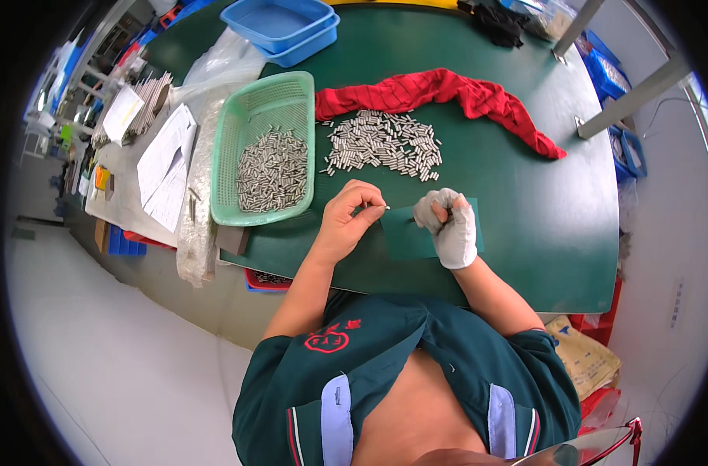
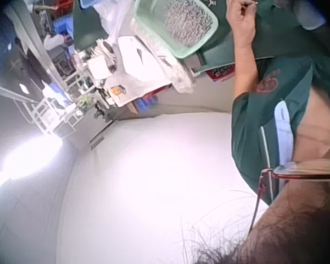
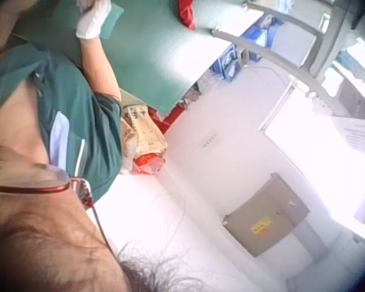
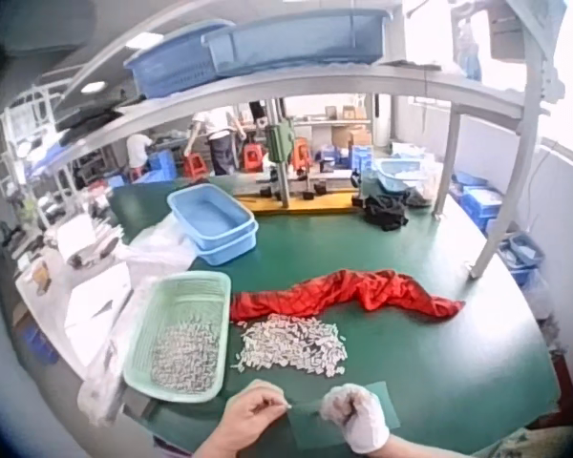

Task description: The person picks small metal pins from a basket and inserts them into a workpiece using a manual punch tool.

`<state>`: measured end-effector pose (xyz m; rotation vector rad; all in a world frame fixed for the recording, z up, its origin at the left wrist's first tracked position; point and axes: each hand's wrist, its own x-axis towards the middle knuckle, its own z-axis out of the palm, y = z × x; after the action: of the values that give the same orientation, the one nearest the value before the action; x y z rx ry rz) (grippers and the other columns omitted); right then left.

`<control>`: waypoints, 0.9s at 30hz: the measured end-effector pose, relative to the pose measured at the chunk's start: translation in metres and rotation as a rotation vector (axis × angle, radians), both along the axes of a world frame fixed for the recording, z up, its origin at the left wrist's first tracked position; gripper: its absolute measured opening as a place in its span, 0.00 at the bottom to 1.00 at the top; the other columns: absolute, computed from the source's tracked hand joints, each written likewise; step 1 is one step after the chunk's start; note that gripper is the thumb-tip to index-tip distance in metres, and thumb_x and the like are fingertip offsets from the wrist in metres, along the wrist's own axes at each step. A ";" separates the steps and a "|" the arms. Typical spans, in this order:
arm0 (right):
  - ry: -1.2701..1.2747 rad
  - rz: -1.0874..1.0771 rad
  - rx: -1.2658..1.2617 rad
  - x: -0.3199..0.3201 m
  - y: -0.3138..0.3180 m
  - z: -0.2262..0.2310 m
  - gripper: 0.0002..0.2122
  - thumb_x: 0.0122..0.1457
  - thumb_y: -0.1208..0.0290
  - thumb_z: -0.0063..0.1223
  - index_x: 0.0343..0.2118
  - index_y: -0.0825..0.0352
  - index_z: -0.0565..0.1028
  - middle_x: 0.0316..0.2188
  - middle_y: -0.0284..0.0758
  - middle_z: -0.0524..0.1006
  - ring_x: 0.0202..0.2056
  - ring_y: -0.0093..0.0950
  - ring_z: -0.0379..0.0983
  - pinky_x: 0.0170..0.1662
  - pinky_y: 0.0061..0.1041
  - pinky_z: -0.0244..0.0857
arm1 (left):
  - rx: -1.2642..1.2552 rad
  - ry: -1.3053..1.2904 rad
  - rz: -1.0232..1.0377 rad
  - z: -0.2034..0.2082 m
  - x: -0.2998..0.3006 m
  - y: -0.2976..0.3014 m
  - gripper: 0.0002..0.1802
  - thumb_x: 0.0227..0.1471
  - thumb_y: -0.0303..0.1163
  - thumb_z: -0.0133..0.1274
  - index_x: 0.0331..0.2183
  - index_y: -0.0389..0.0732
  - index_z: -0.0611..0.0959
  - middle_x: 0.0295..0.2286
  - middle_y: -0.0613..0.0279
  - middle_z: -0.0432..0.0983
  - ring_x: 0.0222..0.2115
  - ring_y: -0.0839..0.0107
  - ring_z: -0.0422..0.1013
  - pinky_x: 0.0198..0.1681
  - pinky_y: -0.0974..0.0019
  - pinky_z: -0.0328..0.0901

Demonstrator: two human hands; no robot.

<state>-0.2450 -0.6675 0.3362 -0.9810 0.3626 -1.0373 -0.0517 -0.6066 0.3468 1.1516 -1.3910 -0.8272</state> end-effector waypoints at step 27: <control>0.006 0.002 0.002 0.002 0.001 0.008 0.24 0.65 0.46 0.36 0.18 0.61 0.57 0.14 0.27 0.54 0.19 0.24 0.49 0.29 0.26 0.49 | -0.373 -0.665 0.317 0.023 0.018 -0.017 0.07 0.44 0.21 0.56 0.30 0.38 0.78 0.31 0.58 0.73 0.36 0.56 0.69 0.40 0.57 0.65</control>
<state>-0.2425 -0.6669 0.3445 -0.9828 0.3676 -1.0327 -0.0339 -0.6240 0.3695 1.3554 -1.7345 0.0686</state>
